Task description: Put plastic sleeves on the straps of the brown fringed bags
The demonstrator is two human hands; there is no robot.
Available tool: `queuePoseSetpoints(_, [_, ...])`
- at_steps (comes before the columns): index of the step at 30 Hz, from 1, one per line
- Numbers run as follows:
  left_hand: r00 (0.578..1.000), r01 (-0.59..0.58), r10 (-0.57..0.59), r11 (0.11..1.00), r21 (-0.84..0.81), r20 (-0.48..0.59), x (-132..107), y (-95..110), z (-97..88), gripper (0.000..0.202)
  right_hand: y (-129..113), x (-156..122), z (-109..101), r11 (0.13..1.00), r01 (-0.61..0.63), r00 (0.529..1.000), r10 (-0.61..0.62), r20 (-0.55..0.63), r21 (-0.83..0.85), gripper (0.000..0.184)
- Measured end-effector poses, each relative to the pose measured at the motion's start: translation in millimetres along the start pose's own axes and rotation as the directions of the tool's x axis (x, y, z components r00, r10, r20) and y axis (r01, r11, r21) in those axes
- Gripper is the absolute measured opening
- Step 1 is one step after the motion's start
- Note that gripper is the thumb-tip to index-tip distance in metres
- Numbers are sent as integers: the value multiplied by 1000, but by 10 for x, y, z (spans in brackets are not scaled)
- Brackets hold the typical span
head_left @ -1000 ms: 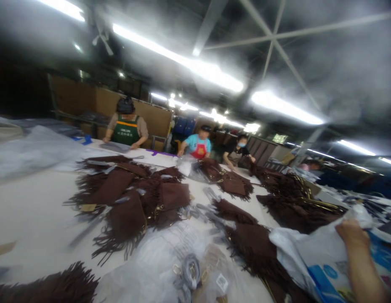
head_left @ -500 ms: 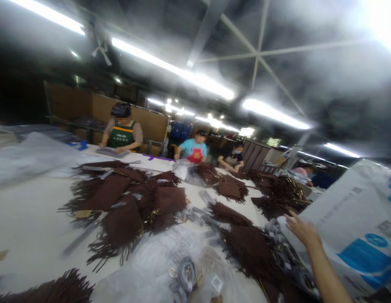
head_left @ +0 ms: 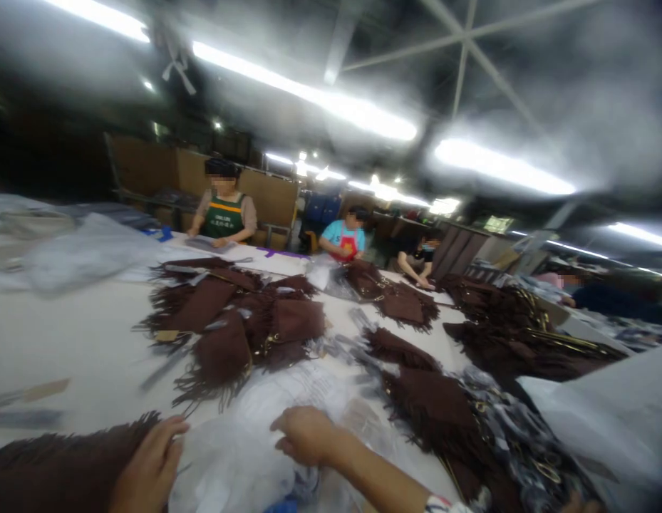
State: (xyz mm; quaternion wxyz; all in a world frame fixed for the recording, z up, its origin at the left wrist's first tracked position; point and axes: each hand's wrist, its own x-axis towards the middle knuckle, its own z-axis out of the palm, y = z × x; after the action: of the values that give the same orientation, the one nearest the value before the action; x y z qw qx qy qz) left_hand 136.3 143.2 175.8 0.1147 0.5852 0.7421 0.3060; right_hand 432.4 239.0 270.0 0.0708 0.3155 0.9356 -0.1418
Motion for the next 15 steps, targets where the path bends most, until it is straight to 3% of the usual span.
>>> queuePoseSetpoints(3, [989,-115,125,987,-110,81,254,584,476,35,567,-383,-77,999,-52,998,52,-19,12,38])
queuePoseSetpoints(7, [928,-284,295,955,-82,226,525,1221,1213,33,1294,-837,-3,979,-199,980,200,-17,39,38])
queuePoseSetpoints(11, [849,-437,406,899,17,339,898,1460,2063,42,1934,-1289,189,939,-331,944,330,30,97,37])
queuePoseSetpoints(15, [733,-594,504,801,70,457,1344,1672,2802,51,2341,-1605,387,891,-427,904,425,47,153,35])
